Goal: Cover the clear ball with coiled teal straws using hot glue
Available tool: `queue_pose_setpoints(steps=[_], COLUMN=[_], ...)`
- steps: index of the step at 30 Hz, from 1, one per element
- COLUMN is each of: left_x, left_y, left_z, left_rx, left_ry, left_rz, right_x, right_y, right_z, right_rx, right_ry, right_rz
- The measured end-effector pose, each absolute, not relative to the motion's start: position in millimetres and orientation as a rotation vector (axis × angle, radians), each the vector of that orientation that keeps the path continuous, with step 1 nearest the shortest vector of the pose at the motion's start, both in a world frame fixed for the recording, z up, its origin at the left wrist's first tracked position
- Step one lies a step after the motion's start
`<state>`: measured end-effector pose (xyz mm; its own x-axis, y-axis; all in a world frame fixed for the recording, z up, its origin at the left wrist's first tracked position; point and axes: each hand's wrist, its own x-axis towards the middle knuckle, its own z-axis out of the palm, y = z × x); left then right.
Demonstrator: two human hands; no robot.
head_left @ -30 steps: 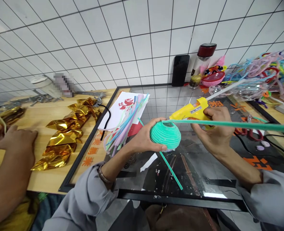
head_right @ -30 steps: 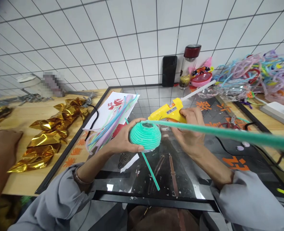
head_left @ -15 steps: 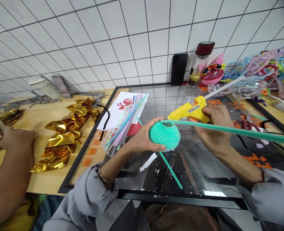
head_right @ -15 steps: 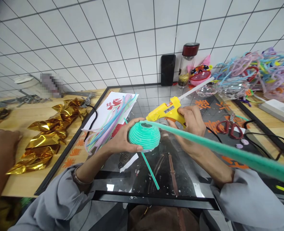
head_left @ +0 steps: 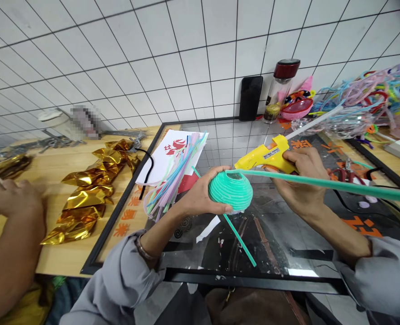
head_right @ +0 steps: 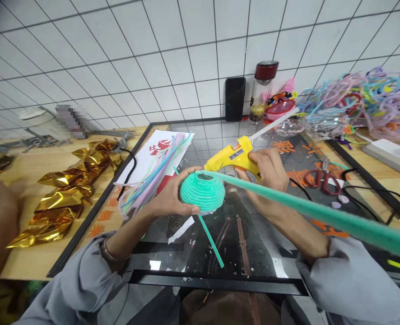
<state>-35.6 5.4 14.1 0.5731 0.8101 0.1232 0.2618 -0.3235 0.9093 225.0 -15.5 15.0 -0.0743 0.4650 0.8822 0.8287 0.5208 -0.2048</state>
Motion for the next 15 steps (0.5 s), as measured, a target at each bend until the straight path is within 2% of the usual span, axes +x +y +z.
queue_pose_setpoints(steps=[8, 15], left_x=[-35.4, -35.3], left_y=[5.9, 4.7], left_z=[13.3, 14.0], left_rx=[1.833, 1.824], left_ry=[0.836, 0.841], left_rz=[0.744, 0.74], right_x=[225.5, 227.1], right_y=[-10.2, -15.8], right_z=[15.6, 15.9], right_rx=[-1.052, -1.096], right_ry=[-1.698, -1.724], right_rz=[-0.495, -0.417])
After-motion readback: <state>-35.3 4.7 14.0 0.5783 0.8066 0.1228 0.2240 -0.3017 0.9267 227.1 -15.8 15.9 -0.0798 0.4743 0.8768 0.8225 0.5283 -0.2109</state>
